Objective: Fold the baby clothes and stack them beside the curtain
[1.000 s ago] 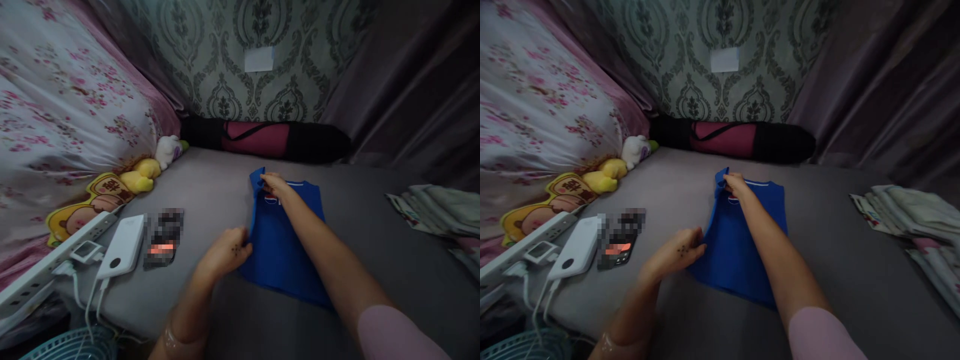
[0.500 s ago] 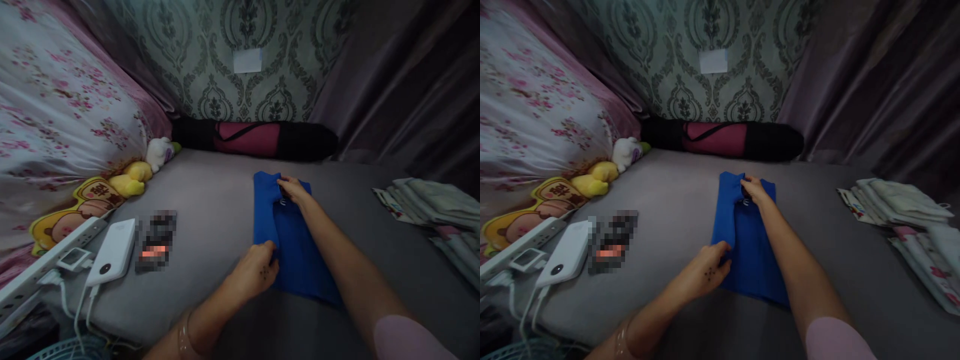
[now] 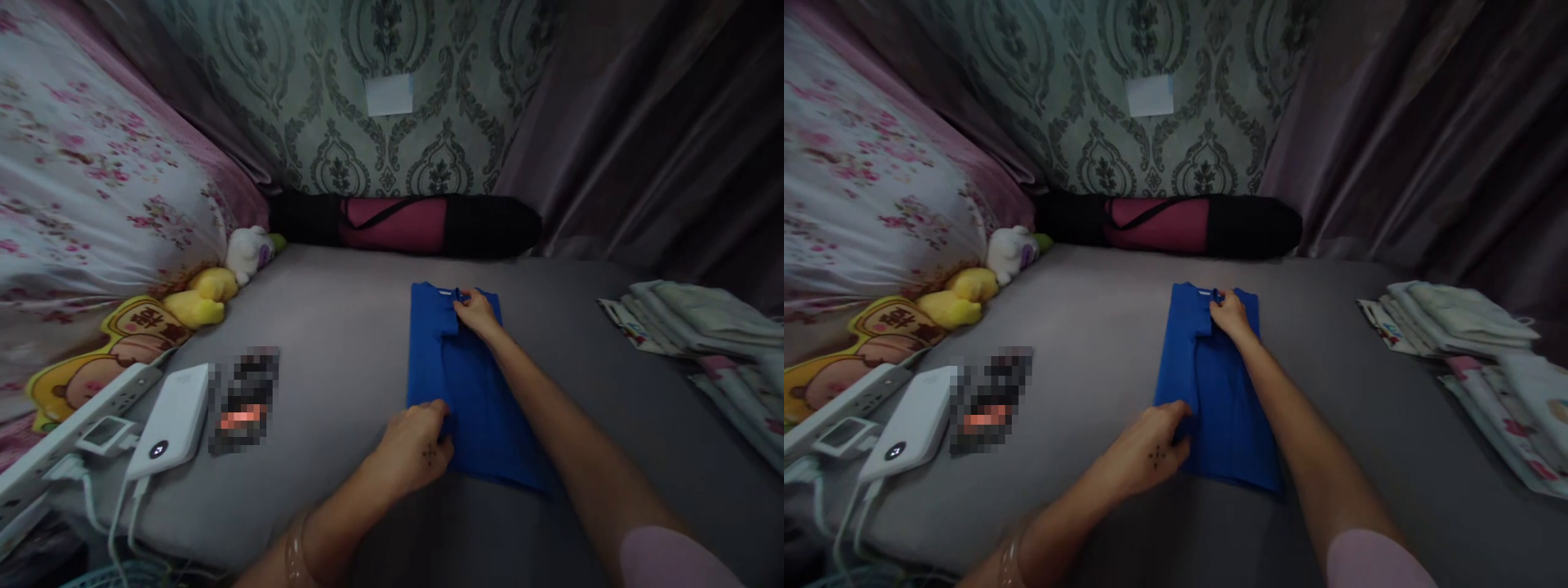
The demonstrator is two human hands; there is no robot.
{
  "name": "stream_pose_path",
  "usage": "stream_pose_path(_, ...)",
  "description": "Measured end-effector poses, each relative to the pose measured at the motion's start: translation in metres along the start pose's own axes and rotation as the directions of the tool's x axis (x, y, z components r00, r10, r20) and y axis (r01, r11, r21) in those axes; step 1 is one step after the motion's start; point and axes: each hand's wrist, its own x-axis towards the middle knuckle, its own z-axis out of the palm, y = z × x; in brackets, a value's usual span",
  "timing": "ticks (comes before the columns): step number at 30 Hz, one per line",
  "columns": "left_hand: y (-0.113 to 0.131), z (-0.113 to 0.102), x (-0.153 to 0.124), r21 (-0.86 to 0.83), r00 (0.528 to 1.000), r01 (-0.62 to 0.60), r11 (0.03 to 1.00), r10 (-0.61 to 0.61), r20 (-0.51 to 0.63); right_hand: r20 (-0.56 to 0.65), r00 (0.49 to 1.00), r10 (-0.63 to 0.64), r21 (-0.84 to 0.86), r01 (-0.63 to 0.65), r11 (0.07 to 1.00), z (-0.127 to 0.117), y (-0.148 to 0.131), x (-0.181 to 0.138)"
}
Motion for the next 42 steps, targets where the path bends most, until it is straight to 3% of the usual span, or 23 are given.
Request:
stream_pose_path(9,0.003,0.005,-0.003,0.221,0.998,-0.056,0.974,0.051,0.028,0.089,0.987,0.135,0.124,-0.145,0.982,-0.002,-0.009,-0.011)
stream_pose_path(18,0.009,-0.010,-0.013,0.276,0.994,-0.092,0.957,0.070,0.087,0.089,0.990,0.112,-0.041,-0.109,0.993,-0.007,-0.007,-0.007)
stream_pose_path(22,0.008,-0.011,-0.015,0.249,0.991,-0.100,0.963,0.074,0.113,0.022,1.000,0.021,-0.233,-0.016,0.972,-0.013,-0.009,-0.007)
stream_pose_path(25,0.010,-0.011,-0.017,0.176,0.986,-0.153,0.972,0.140,0.087,-0.045,0.977,-0.210,-0.482,0.163,0.861,-0.011,-0.018,-0.017)
stream_pose_path(27,0.009,-0.011,-0.016,0.166,0.988,-0.153,0.974,0.152,0.017,0.043,0.921,-0.387,-0.633,0.324,0.703,-0.002,-0.026,-0.023)
stream_pose_path(29,0.007,-0.009,-0.013,0.216,0.988,-0.124,0.968,0.141,-0.065,0.210,0.854,-0.476,-0.677,0.478,0.560,0.012,-0.032,-0.025)
stream_pose_path(31,0.002,-0.005,-0.008,0.288,0.980,-0.136,0.948,0.172,-0.101,0.354,0.797,-0.490,-0.666,0.583,0.465,0.029,-0.035,-0.023)
stream_pose_path(33,-0.004,0.001,-0.003,0.326,0.977,-0.174,0.929,0.205,-0.062,0.438,0.779,-0.448,-0.666,0.616,0.420,0.047,-0.037,-0.017)
stream_pose_path(38,-0.009,0.010,0.003,0.349,0.994,-0.101,0.932,0.078,0.080,0.490,0.825,-0.282,-0.664,0.563,0.492,0.071,-0.035,-0.001)
stream_pose_path(42,-0.008,0.012,0.000,0.352,0.990,-0.124,0.928,0.089,0.114,0.476,0.829,-0.294,-0.654,0.557,0.512,0.072,-0.032,0.002)
